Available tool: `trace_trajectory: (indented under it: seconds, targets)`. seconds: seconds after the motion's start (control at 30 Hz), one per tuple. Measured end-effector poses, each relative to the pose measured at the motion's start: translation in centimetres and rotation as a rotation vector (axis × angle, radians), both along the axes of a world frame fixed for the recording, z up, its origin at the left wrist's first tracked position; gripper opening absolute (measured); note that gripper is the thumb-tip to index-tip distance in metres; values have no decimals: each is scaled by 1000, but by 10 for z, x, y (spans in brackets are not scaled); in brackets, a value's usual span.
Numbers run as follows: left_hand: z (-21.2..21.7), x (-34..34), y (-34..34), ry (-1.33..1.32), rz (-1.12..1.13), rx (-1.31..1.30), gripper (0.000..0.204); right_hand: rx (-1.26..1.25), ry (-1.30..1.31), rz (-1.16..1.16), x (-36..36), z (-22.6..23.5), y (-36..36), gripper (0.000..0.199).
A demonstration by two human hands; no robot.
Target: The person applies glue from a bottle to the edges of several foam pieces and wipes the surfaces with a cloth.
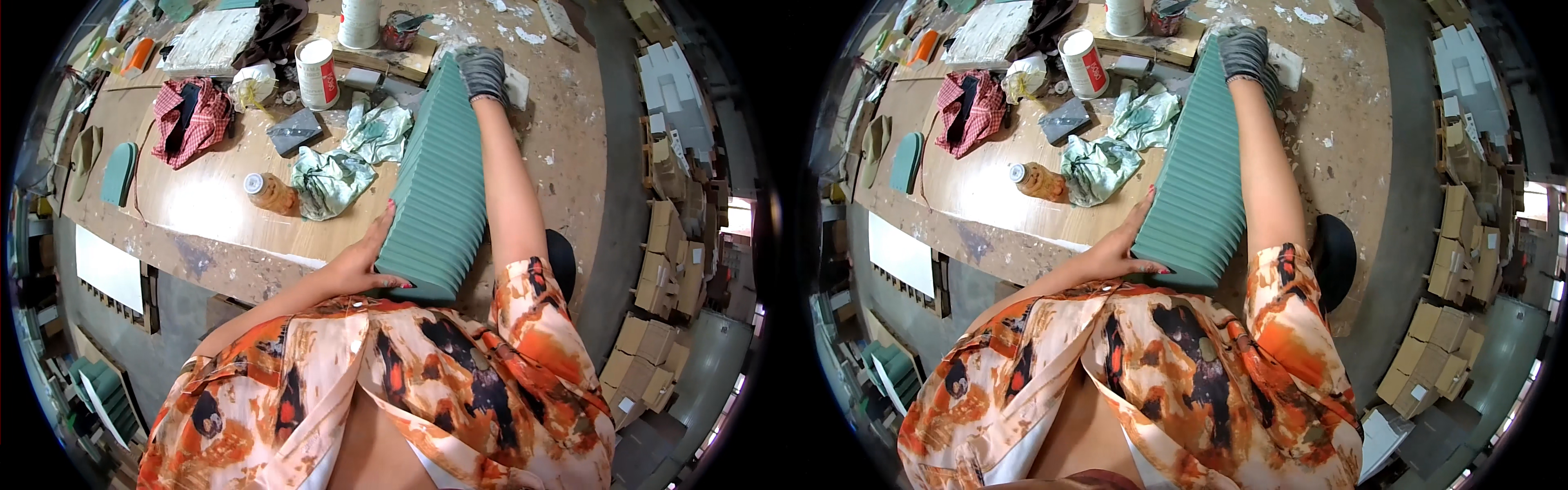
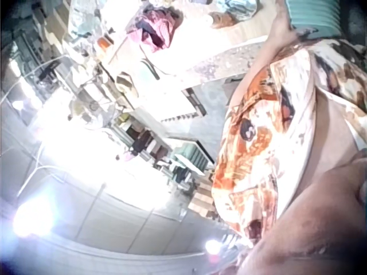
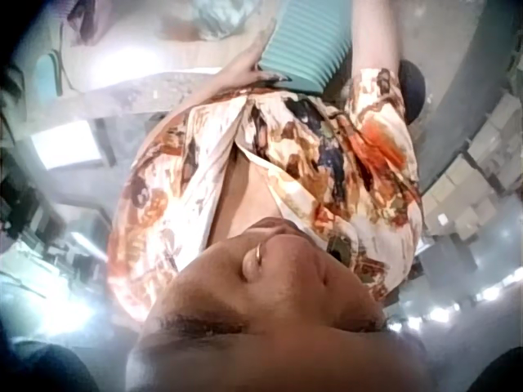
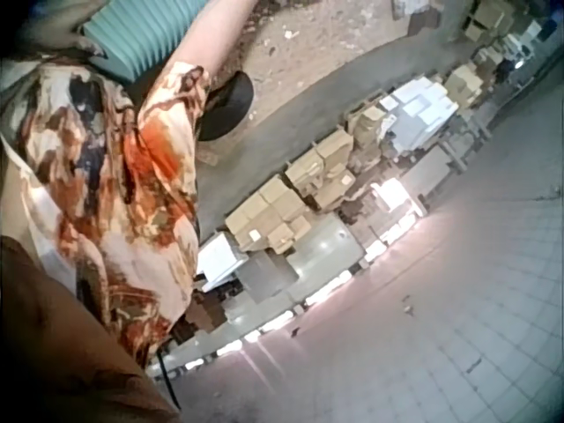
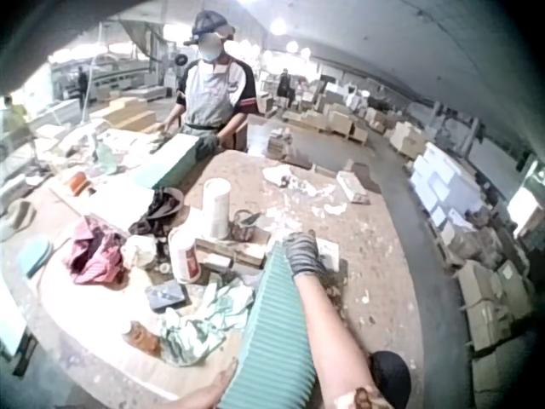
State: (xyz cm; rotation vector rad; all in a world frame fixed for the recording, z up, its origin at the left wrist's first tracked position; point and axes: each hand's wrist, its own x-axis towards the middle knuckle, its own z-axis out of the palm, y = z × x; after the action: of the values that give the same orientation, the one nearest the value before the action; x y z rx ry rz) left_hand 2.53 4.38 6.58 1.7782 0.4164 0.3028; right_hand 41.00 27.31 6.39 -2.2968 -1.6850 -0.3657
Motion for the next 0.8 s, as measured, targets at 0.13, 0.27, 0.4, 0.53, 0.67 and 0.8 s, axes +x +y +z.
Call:
trace_trajectory:
  seconds: [0.13, 0.27, 0.4, 0.53, 0.67, 0.8]
  targets:
    - [-2, 1, 1, -10, -13, 61, 126, 60, -88, 76, -5, -13, 27, 33]
    - [1, 1, 2, -4, -19, 43, 125, 13, 77, 66, -9, -18, 40, 31]
    - [3, -3, 2, 20, -8, 57, 124, 29, 266, 331, 20, -1, 28, 33]
    - [-1, -4, 0, -6, 15, 94, 124, -6, 322, 259, -1, 29, -19, 33]
    - [0, -1, -1, -9, 13, 57, 124, -111, 509, 262, 14, 53, -43, 27]
    - [3, -2, -2, -28, 34, -35, 122, -86, 293, 329, -23, 54, -41, 26]
